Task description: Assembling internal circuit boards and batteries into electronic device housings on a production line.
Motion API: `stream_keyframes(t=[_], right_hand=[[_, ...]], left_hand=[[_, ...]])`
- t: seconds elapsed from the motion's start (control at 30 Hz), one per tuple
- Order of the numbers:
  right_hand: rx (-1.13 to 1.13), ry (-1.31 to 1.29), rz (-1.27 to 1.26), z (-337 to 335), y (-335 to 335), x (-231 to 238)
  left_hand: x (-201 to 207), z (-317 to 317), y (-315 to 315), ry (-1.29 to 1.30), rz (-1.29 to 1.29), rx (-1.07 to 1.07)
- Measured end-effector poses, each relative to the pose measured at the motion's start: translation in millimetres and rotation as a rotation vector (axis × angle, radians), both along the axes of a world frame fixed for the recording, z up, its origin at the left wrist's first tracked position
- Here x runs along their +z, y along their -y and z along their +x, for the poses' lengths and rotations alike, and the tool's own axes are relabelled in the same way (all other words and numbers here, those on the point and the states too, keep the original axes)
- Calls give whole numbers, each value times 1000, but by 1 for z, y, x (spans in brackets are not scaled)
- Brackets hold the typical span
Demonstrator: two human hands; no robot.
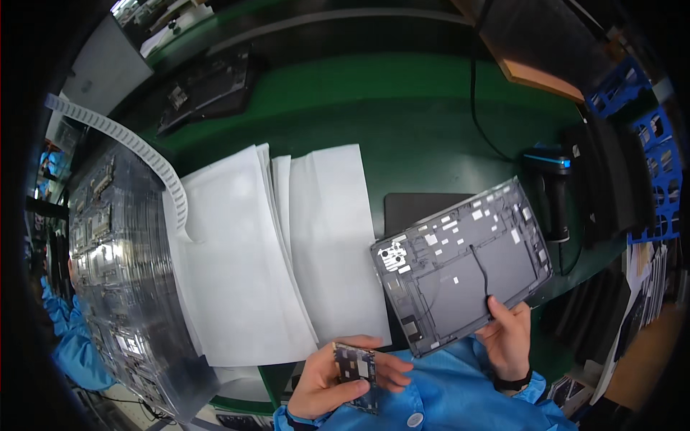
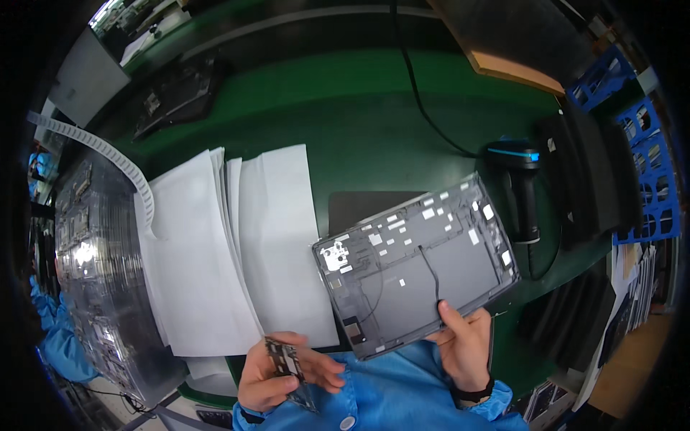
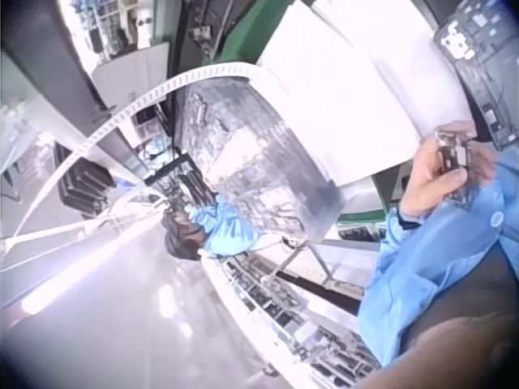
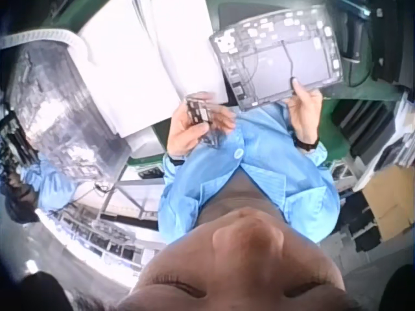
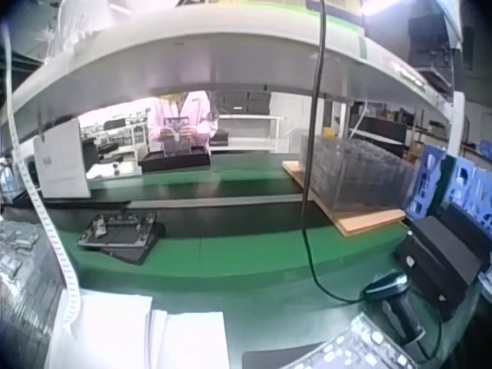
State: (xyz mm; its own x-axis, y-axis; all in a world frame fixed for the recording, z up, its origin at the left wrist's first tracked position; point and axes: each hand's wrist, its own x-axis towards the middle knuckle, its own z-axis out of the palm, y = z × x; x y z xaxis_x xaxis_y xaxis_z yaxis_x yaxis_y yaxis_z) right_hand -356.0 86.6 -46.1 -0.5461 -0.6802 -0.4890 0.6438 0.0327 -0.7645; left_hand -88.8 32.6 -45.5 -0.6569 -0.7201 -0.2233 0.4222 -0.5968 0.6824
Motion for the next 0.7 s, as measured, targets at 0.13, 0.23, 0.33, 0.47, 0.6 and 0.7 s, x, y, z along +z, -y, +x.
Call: stream_keyframes(t=[0.13,0.23,0.33,0.47,0.6,0.7], right_hand=[[573,-526,611,-37,-7,24],[528,-925,351,-42,-4,17],[677,-1098,242,-19,45,29],[1038,-1175,346,4,87,37],[1079,-1131,315,8,90,27],[1016,-941,106,13,85,27]], left_hand=[[-5,17,-3,-92,200,-27],[-3,1,6,52,98,50],[0,-13,14,187,69,82],[9,-9,19,253,119,66],[14,-12,19,317,8,119],[16,-24,18,390,5,211]])
